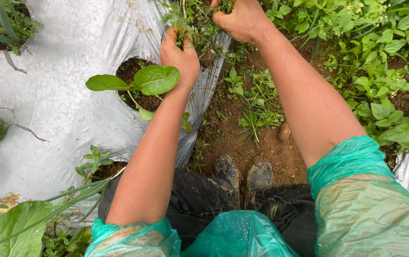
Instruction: The person weeds a garden bed by pulling small plants from the soil by hand and using a small hand hoe to loosen the ground around them. They work along a row of crops covered by white plastic mulch, gathering the removed weeds in their hands.
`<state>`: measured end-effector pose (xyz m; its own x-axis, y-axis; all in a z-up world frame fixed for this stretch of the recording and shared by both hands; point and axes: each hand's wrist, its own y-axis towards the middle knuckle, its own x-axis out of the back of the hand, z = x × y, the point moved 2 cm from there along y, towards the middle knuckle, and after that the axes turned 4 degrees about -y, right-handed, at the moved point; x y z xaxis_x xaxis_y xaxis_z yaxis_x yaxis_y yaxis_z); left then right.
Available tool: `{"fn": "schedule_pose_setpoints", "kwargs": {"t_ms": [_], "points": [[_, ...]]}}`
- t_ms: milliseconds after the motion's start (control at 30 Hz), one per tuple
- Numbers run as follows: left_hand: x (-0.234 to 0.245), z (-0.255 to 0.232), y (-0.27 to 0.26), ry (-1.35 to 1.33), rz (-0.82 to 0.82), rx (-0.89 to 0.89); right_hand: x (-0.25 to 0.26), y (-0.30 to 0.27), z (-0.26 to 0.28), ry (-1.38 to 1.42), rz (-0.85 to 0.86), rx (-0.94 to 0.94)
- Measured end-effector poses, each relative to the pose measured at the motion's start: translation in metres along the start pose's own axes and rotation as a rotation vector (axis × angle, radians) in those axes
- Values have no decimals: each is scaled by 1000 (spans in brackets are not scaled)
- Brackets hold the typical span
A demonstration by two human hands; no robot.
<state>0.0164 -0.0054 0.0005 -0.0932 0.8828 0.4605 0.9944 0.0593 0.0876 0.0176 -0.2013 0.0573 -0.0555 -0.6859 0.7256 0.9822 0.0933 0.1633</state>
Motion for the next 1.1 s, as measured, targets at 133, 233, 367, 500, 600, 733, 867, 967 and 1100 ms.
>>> {"fn": "schedule_pose_setpoints", "kwargs": {"t_ms": [133, 233, 367, 500, 600, 733, 867, 967, 1100], "points": [[-19, 5, -15, -78, 33, 2, 11, -7, 23, -15, 301, -329], [-17, -11, -24, -229, 155, 40, 10, -11, 34, 89, 525, -363], [-2, -43, -34, -443, 400, 583, 12, -25, 41, -43, 672, -459], [13, -82, -43, -681, 608, 753, 21, -27, 42, -155, 690, -533], [7, -79, -47, -455, 797, 622, 24, -31, 32, -213, 698, -624], [8, -79, -47, -353, 808, 563, 25, -39, 14, -429, 758, -745], [2, -65, -41, -134, 712, 401, 23, -45, -13, -626, 827, -778], [8, -71, -40, -48, 621, 324, 26, -45, -14, -717, 826, -834], [9, -70, -34, 135, 492, 254, 25, -29, -17, -794, 609, -767]]}}
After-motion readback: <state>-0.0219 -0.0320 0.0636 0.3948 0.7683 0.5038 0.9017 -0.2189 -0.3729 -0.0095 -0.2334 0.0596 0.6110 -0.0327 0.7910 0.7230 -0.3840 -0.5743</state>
